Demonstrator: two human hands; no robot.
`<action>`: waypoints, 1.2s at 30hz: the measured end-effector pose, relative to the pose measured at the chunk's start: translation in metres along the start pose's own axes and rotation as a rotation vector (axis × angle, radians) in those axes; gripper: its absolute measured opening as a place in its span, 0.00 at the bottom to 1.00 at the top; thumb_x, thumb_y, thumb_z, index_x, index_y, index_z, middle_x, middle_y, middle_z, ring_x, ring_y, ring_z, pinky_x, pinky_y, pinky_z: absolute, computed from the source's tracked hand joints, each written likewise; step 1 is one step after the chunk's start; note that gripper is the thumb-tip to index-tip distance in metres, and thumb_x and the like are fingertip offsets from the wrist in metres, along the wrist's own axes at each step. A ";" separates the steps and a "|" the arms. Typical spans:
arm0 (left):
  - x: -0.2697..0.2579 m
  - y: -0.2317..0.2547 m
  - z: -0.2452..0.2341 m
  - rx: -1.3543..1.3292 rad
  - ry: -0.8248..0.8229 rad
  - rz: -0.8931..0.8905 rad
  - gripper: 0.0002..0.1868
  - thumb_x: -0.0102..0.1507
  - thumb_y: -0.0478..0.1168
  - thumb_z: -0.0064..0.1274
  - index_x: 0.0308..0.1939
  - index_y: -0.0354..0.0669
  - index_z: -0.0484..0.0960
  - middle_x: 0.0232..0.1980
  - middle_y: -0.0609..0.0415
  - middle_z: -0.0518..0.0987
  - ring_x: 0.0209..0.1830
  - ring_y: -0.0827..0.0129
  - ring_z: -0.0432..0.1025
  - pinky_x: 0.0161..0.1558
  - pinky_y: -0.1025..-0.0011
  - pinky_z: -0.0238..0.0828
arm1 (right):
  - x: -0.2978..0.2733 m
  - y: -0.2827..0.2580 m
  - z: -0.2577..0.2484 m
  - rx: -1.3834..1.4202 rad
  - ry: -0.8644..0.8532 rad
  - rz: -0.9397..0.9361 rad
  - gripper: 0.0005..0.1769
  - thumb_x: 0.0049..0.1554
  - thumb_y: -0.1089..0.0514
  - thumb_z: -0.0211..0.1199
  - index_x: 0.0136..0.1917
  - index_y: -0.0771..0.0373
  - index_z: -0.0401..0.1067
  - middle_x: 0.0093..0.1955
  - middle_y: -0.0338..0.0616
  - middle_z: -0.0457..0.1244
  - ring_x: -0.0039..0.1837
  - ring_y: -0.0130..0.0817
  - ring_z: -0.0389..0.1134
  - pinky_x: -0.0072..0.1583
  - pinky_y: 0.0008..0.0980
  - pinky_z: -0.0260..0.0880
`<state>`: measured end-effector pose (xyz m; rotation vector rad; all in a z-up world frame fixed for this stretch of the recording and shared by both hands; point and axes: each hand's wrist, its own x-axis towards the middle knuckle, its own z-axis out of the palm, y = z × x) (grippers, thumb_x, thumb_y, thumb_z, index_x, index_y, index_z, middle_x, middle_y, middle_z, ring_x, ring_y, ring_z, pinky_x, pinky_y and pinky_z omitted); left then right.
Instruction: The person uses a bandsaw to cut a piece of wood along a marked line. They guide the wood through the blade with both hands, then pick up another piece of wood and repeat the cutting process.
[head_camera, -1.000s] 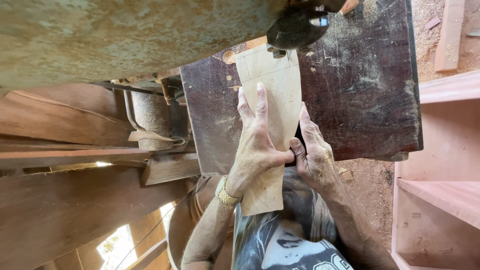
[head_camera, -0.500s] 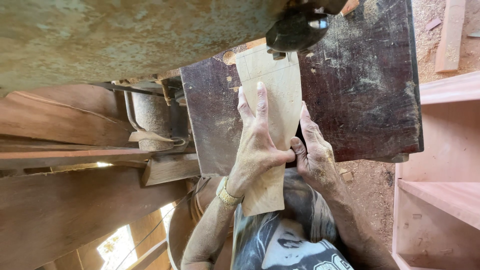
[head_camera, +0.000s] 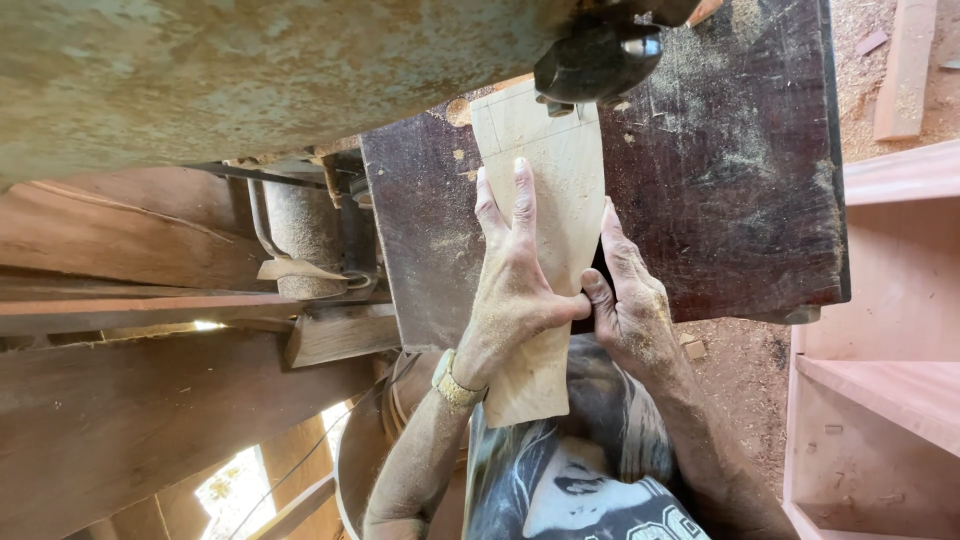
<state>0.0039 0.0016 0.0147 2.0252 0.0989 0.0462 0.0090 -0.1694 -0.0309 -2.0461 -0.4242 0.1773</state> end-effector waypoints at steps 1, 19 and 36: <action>0.001 0.000 0.000 0.000 0.001 0.001 0.73 0.40 0.40 0.68 0.82 0.29 0.39 0.79 0.07 0.32 0.85 0.24 0.35 0.79 0.58 0.51 | 0.000 0.000 0.000 -0.001 0.000 -0.001 0.34 0.68 0.55 0.52 0.82 0.67 0.47 0.81 0.61 0.52 0.79 0.56 0.58 0.74 0.45 0.62; 0.001 -0.008 0.003 -0.010 0.013 0.006 0.75 0.40 0.42 0.70 0.82 0.31 0.38 0.79 0.07 0.29 0.84 0.24 0.34 0.79 0.55 0.51 | 0.003 -0.002 0.001 0.023 0.018 0.023 0.33 0.68 0.54 0.53 0.82 0.65 0.50 0.79 0.60 0.55 0.77 0.55 0.61 0.72 0.43 0.65; -0.033 0.003 0.003 0.034 -0.018 0.003 0.73 0.43 0.44 0.68 0.82 0.29 0.37 0.80 0.11 0.31 0.84 0.23 0.37 0.80 0.51 0.50 | -0.034 -0.012 0.000 -0.012 -0.017 0.053 0.37 0.67 0.55 0.53 0.83 0.69 0.44 0.80 0.67 0.52 0.79 0.60 0.58 0.74 0.45 0.61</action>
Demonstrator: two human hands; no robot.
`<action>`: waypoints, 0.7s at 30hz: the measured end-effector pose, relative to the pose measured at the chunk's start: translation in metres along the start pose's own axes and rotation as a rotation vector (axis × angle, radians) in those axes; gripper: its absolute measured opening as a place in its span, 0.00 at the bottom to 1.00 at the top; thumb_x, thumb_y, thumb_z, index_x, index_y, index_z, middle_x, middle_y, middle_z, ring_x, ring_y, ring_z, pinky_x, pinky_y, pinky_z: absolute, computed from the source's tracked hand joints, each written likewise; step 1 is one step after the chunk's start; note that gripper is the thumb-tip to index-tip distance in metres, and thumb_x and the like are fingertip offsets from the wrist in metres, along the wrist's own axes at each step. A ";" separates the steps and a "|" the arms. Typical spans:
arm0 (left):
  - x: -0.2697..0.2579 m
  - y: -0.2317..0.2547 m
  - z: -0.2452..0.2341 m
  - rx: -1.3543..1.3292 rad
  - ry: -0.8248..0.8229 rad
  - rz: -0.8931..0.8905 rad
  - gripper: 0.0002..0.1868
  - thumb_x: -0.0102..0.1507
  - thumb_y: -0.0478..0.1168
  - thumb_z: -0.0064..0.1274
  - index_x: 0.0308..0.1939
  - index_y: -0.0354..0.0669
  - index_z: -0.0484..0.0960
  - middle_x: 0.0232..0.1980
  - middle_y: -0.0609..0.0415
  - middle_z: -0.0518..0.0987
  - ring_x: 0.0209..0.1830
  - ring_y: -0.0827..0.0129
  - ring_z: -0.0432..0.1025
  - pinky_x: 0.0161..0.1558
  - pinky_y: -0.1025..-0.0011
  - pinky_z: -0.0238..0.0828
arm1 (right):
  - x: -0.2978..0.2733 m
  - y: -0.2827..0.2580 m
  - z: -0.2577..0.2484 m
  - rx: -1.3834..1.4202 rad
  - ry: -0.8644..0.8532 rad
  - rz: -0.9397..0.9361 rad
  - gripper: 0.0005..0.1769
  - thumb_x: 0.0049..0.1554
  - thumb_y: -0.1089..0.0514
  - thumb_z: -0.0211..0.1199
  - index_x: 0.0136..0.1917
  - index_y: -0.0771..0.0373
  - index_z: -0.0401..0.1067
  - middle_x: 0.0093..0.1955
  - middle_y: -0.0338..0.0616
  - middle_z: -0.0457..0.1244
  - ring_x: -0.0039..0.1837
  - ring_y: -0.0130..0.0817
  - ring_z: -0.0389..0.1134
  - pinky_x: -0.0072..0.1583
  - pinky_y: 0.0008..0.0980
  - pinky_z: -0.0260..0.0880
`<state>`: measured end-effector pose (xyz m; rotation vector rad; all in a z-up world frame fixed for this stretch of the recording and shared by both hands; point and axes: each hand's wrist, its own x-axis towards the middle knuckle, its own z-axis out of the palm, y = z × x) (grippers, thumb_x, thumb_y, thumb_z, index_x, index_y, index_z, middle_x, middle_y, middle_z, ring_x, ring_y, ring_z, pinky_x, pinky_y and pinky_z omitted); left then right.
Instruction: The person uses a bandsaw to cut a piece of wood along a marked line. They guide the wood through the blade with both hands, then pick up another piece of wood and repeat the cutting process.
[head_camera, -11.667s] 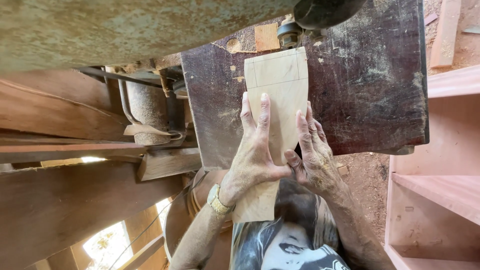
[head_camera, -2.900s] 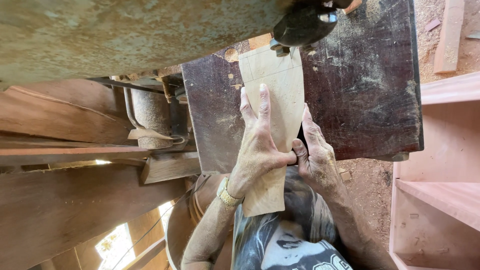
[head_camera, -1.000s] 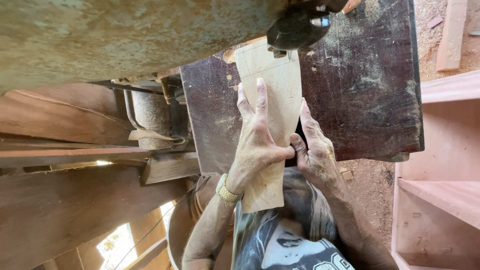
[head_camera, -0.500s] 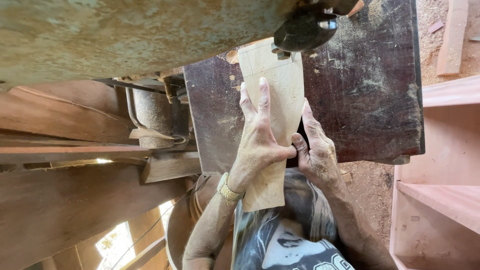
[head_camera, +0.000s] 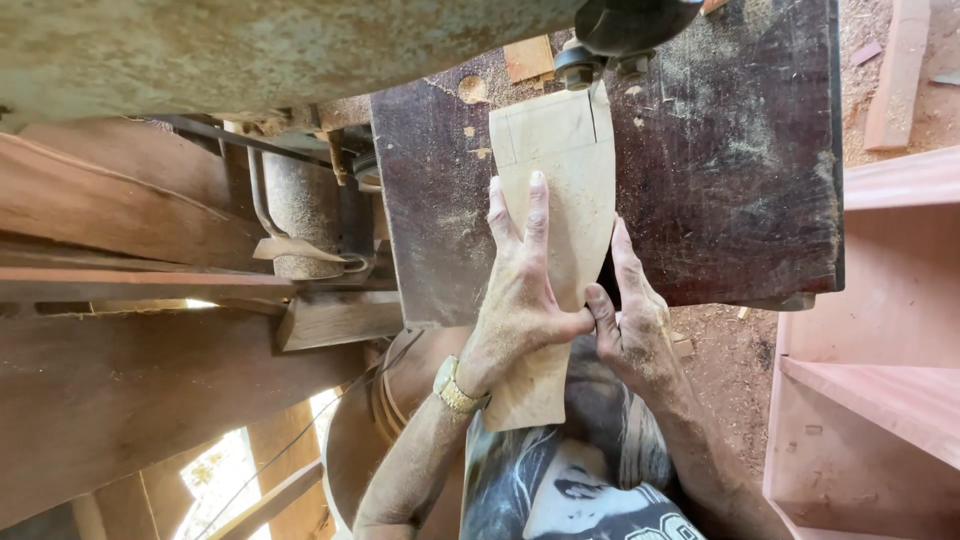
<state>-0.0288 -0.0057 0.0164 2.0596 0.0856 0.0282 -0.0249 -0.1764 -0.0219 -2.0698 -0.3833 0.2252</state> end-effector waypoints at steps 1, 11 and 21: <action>-0.003 -0.002 0.002 0.001 0.002 0.003 0.73 0.43 0.44 0.68 0.82 0.29 0.37 0.80 0.11 0.31 0.84 0.23 0.37 0.80 0.51 0.50 | -0.003 0.001 0.000 0.000 0.002 -0.003 0.37 0.67 0.55 0.53 0.83 0.69 0.44 0.80 0.67 0.52 0.79 0.60 0.58 0.74 0.45 0.61; -0.028 -0.002 0.038 -0.001 -0.113 -0.013 0.72 0.42 0.47 0.70 0.82 0.33 0.41 0.79 0.12 0.32 0.79 0.18 0.45 0.74 0.48 0.62 | -0.058 0.034 -0.011 -0.061 -0.073 0.105 0.39 0.67 0.48 0.46 0.85 0.62 0.40 0.84 0.62 0.44 0.77 0.58 0.56 0.65 0.43 0.73; -0.041 0.017 0.044 0.182 -0.141 0.143 0.66 0.49 0.46 0.70 0.79 0.32 0.41 0.74 0.13 0.47 0.76 0.18 0.48 0.74 0.35 0.55 | -0.026 0.047 -0.025 -0.171 0.165 0.035 0.47 0.64 0.35 0.59 0.83 0.63 0.50 0.88 0.63 0.41 0.87 0.58 0.47 0.81 0.59 0.59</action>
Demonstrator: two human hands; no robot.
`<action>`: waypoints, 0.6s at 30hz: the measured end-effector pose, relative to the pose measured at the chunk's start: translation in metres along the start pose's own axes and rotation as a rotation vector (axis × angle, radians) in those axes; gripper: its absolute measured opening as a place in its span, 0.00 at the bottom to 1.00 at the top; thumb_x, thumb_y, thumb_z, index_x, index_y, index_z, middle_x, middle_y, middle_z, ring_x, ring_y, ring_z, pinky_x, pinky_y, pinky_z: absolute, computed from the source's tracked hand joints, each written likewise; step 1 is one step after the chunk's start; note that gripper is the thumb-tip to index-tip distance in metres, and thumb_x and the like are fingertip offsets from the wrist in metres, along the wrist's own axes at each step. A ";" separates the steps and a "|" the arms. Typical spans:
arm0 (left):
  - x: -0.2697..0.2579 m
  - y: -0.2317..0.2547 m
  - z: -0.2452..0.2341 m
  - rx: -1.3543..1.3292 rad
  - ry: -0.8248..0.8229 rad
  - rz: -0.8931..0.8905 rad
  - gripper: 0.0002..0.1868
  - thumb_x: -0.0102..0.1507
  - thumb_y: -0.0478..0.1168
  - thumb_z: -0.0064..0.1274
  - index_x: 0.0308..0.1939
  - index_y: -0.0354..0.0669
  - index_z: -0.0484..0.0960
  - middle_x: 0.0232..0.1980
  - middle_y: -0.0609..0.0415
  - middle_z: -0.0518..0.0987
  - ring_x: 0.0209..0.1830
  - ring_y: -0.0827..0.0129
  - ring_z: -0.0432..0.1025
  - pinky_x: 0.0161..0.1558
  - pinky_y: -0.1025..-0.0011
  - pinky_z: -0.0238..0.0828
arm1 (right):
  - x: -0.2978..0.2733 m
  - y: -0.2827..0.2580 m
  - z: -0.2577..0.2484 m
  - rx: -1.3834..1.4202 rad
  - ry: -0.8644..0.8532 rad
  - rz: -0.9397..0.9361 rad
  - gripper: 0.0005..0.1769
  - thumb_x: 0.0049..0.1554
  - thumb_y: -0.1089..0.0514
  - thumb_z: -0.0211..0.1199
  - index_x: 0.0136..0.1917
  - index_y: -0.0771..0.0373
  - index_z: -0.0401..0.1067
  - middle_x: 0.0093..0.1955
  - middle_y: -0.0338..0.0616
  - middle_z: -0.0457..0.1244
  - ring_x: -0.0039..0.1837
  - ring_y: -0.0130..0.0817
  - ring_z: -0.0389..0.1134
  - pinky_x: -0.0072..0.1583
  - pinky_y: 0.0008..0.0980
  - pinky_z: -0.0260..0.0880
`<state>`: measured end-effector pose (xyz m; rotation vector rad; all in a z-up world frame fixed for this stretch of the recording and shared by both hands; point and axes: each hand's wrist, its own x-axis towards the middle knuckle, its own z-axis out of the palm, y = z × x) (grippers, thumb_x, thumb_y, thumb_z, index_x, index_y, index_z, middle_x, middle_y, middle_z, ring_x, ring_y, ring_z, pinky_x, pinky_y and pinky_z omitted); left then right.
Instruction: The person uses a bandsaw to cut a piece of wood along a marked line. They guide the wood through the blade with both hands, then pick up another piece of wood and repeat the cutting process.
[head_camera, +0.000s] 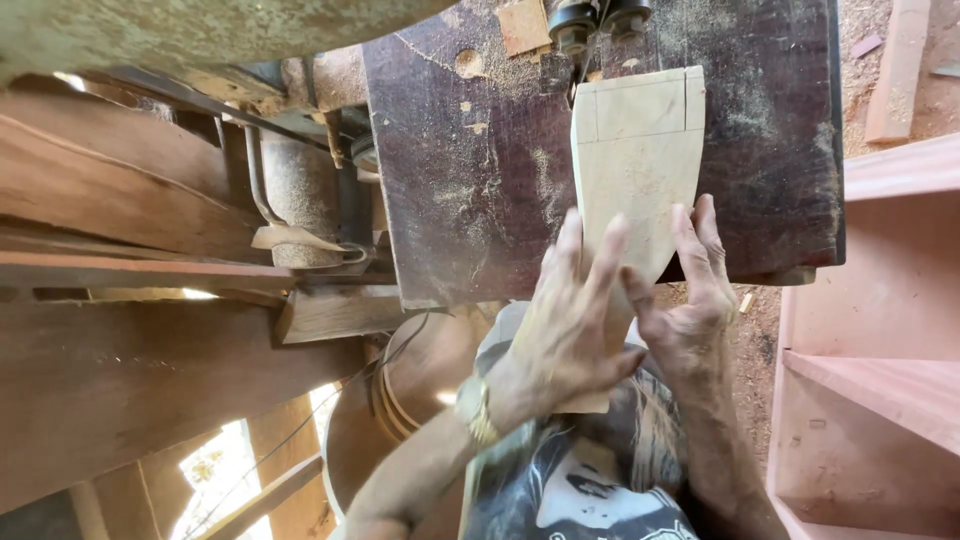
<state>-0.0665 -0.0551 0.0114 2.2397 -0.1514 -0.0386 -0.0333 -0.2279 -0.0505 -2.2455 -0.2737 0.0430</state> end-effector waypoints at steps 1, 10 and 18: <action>-0.010 0.001 -0.003 0.005 -0.007 0.006 0.66 0.49 0.46 0.70 0.79 0.32 0.41 0.74 0.13 0.47 0.76 0.18 0.48 0.74 0.35 0.55 | 0.005 -0.008 0.005 0.005 0.008 0.004 0.47 0.64 0.35 0.59 0.83 0.63 0.50 0.88 0.63 0.41 0.87 0.58 0.47 0.81 0.59 0.59; -0.085 -0.005 0.003 0.066 0.002 0.042 0.65 0.49 0.58 0.72 0.78 0.32 0.49 0.76 0.21 0.53 0.80 0.31 0.51 0.76 0.37 0.48 | 0.048 -0.043 0.021 -0.084 0.109 -0.031 0.77 0.40 0.38 0.85 0.84 0.70 0.40 0.83 0.71 0.35 0.84 0.62 0.42 0.81 0.60 0.54; -0.102 -0.043 0.016 0.101 0.126 0.221 0.55 0.55 0.56 0.75 0.79 0.46 0.61 0.81 0.29 0.55 0.85 0.36 0.48 0.83 0.38 0.40 | 0.054 -0.050 0.017 -0.103 0.126 -0.038 0.69 0.40 0.47 0.86 0.82 0.68 0.48 0.82 0.66 0.44 0.82 0.60 0.47 0.79 0.55 0.58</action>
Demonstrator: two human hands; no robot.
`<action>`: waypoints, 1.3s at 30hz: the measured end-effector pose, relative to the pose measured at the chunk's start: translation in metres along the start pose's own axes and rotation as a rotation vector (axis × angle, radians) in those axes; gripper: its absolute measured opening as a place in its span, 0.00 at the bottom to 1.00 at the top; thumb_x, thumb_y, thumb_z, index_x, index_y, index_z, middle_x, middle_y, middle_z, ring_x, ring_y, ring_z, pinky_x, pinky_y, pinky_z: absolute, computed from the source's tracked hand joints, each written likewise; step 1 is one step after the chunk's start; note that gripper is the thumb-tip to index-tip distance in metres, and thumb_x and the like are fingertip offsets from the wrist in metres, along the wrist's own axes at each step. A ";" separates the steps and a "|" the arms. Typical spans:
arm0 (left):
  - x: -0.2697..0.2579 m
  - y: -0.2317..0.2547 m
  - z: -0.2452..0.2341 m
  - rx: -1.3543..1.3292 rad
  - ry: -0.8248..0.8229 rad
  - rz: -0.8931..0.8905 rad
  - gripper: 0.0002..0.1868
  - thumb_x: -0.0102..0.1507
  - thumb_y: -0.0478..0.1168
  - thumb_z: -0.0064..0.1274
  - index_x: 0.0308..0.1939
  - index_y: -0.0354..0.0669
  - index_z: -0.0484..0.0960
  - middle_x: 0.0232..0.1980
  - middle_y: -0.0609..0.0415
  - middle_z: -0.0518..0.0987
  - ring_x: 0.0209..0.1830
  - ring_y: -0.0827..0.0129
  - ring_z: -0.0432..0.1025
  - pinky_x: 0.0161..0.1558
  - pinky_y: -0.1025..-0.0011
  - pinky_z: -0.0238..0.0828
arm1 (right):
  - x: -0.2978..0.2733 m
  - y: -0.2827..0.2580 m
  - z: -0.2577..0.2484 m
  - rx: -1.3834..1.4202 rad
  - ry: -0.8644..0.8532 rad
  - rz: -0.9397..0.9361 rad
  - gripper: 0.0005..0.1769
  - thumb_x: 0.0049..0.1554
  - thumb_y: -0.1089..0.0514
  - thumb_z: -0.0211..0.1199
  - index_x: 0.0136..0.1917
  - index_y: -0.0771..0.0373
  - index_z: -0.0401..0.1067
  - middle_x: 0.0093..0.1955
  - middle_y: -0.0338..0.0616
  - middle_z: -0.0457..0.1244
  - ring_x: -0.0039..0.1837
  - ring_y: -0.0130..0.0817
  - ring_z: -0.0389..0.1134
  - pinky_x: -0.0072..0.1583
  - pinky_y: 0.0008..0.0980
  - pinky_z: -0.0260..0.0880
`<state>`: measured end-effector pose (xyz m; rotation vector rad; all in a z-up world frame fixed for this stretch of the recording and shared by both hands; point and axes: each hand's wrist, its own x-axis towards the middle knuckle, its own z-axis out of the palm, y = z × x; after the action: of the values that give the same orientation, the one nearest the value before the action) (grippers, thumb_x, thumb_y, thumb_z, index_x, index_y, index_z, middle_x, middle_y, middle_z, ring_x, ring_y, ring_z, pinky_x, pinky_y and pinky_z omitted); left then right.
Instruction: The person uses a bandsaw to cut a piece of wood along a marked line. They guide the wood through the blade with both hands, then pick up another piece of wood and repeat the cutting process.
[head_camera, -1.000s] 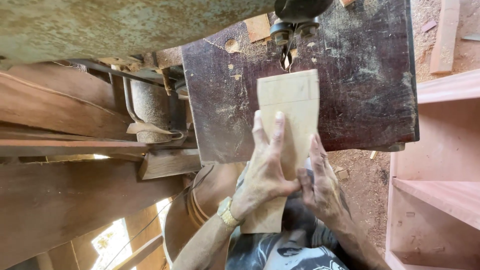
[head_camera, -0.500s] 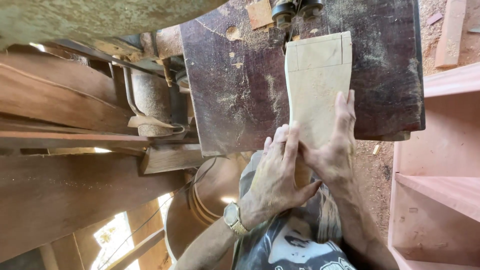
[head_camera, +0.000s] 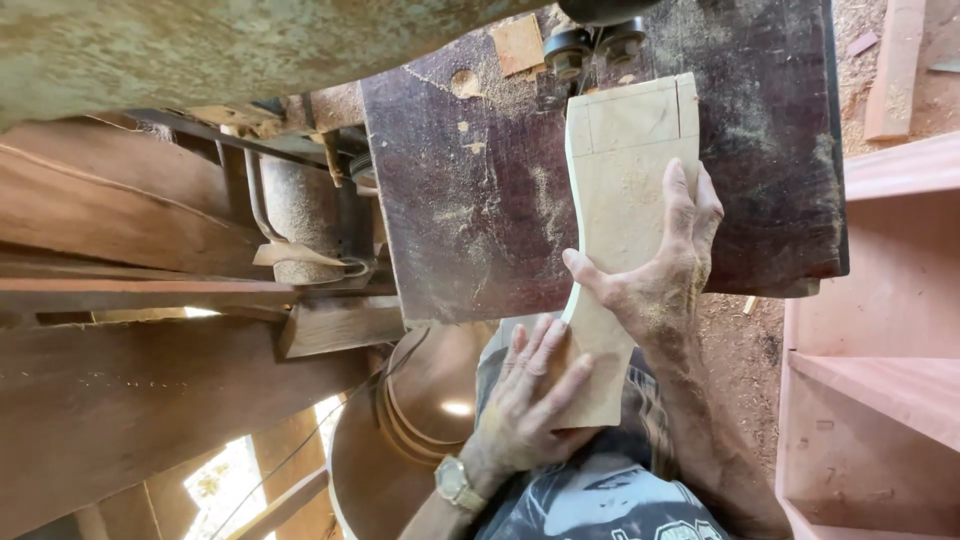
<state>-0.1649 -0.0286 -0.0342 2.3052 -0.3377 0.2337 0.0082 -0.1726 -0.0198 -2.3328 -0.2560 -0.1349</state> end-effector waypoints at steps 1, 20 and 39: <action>0.003 -0.006 -0.007 0.002 0.002 -0.001 0.55 0.55 0.56 0.75 0.79 0.46 0.61 0.81 0.29 0.55 0.85 0.36 0.48 0.83 0.38 0.40 | 0.000 0.000 0.000 0.002 -0.001 -0.003 0.69 0.40 0.47 0.86 0.82 0.68 0.48 0.82 0.66 0.44 0.82 0.60 0.47 0.79 0.55 0.58; 0.035 -0.030 -0.035 -0.076 -0.305 0.041 0.62 0.42 0.53 0.71 0.76 0.32 0.62 0.79 0.32 0.61 0.84 0.42 0.51 0.83 0.43 0.34 | 0.006 -0.005 -0.003 0.019 -0.045 0.084 0.69 0.37 0.47 0.85 0.83 0.66 0.53 0.81 0.68 0.46 0.81 0.58 0.50 0.78 0.50 0.59; 0.030 -0.042 -0.039 -0.120 -0.314 0.134 0.65 0.46 0.55 0.73 0.78 0.33 0.54 0.80 0.28 0.56 0.84 0.36 0.49 0.83 0.39 0.36 | 0.004 -0.012 -0.001 0.025 -0.033 0.071 0.67 0.39 0.49 0.85 0.83 0.67 0.52 0.82 0.68 0.43 0.83 0.58 0.49 0.78 0.51 0.58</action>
<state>-0.1254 0.0227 -0.0277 2.2010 -0.6480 -0.0836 0.0091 -0.1644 -0.0098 -2.3171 -0.1901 -0.0586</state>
